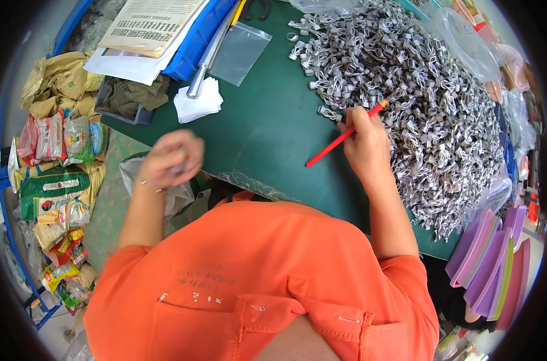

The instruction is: The person assembles small silver metal components by hand using a red tool to press parts together.

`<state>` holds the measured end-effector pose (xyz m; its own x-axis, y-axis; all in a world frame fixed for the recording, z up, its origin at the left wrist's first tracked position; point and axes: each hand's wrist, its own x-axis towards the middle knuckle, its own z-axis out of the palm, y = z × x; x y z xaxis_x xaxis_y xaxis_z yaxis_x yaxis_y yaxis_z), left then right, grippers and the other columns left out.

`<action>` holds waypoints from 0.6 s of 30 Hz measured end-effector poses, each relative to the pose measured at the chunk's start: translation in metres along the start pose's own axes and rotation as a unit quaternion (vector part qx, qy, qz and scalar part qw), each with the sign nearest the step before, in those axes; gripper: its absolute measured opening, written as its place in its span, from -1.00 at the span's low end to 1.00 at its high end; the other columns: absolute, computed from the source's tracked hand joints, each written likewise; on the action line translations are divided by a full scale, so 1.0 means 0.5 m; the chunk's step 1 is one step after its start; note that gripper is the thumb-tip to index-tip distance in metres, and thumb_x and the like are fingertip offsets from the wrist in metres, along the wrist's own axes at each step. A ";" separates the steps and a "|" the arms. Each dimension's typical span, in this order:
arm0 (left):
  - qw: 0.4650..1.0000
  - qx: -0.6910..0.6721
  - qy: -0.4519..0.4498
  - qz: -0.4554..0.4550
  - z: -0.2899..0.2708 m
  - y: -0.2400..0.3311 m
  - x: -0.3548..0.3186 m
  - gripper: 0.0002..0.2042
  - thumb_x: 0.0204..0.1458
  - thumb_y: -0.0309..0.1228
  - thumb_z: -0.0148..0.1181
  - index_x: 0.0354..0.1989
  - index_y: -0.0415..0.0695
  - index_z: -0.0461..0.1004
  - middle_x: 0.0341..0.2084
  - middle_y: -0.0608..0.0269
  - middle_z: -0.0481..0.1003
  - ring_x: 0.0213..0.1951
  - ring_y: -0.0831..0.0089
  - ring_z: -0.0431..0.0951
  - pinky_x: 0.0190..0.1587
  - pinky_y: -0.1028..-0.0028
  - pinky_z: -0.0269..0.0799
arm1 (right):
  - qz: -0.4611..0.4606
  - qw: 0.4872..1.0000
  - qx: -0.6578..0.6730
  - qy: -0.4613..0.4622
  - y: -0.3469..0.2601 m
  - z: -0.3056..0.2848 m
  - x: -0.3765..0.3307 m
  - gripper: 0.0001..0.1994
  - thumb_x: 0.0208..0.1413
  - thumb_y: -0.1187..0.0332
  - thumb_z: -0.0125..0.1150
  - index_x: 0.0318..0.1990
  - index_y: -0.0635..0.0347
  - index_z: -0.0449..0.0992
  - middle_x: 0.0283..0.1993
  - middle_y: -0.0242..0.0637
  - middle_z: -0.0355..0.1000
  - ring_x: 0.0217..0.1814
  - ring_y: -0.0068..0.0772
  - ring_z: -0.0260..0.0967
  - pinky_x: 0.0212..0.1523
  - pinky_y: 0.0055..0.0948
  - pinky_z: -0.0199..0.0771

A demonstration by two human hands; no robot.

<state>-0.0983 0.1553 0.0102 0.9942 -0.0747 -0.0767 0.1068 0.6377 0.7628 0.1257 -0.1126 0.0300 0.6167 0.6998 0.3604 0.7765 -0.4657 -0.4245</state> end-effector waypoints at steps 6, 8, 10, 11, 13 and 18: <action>0.925 0.049 0.310 -0.213 -0.124 -0.047 -0.252 -0.74 -0.04 -0.25 0.13 -0.39 -0.24 0.36 -0.60 0.20 0.38 -0.65 0.53 0.38 -0.76 0.66 0.18 | -0.035 0.999 -0.005 -0.009 0.000 0.017 -0.001 -0.81 -0.32 0.61 0.13 -0.55 0.22 0.24 -0.58 -0.13 0.28 -0.49 -0.03 0.27 -0.49 -0.21 0.29; 0.856 0.095 0.450 -0.237 -0.158 -0.127 -0.276 -0.73 -0.05 -0.26 0.13 -0.34 -0.25 0.37 -0.58 0.16 0.40 -0.61 0.44 0.41 -0.68 0.59 0.27 | 0.017 0.998 0.052 -0.029 -0.006 0.010 -0.006 -0.83 -0.17 0.62 0.11 -0.51 0.23 0.22 -0.54 -0.16 0.32 -0.50 -0.20 0.32 -0.48 -0.34 0.32; 0.765 0.137 0.576 -0.253 -0.193 -0.196 -0.308 -0.71 -0.05 -0.26 0.12 -0.29 -0.25 0.38 -0.57 0.13 0.43 -0.58 0.35 0.44 -0.61 0.52 0.36 | 0.092 0.972 0.215 -0.031 -0.006 0.010 -0.015 -0.82 -0.12 0.62 0.10 -0.51 0.23 0.20 -0.52 -0.22 0.33 -0.49 -0.33 0.31 -0.47 -0.42 0.32; 0.662 0.504 0.504 -0.233 -0.212 -0.224 -0.317 -0.70 -0.07 -0.27 0.14 -0.26 -0.25 0.39 -0.55 0.12 0.45 -0.53 0.31 0.46 -0.51 0.49 0.39 | 0.169 0.914 0.367 -0.032 -0.002 0.006 -0.020 -0.82 -0.06 0.61 0.09 -0.50 0.23 0.19 -0.50 -0.28 0.35 -0.48 -0.46 0.30 -0.45 -0.49 0.32; 0.461 0.793 0.359 -0.173 -0.196 -0.206 -0.288 -0.69 -0.08 -0.27 0.15 -0.24 -0.25 0.40 -0.54 0.11 0.46 -0.47 0.28 0.47 -0.41 0.46 0.41 | 0.224 0.818 0.527 -0.048 -0.018 -0.015 -0.019 -0.79 -0.03 0.62 0.07 -0.52 0.18 0.16 -0.43 -0.31 0.35 -0.43 -0.56 0.28 -0.40 -0.59 0.31; 0.771 0.610 -0.032 -0.179 0.084 0.002 -0.005 -0.74 -0.09 -0.33 0.18 -0.30 -0.27 0.44 -0.49 0.16 0.47 -0.49 0.35 0.47 -0.42 0.45 0.35 | 0.205 0.724 0.653 -0.084 -0.025 -0.016 -0.045 -0.80 -0.01 0.63 0.06 -0.47 0.16 0.17 -0.29 -0.09 0.41 -0.40 -0.46 0.40 -0.46 -0.59 0.41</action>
<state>-0.1012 0.1242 0.0383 0.8958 -0.1412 -0.4213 0.2495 -0.6249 0.7398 0.1033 -0.1270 0.0337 0.6512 0.7549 -0.0782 -0.3198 0.1795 -0.9303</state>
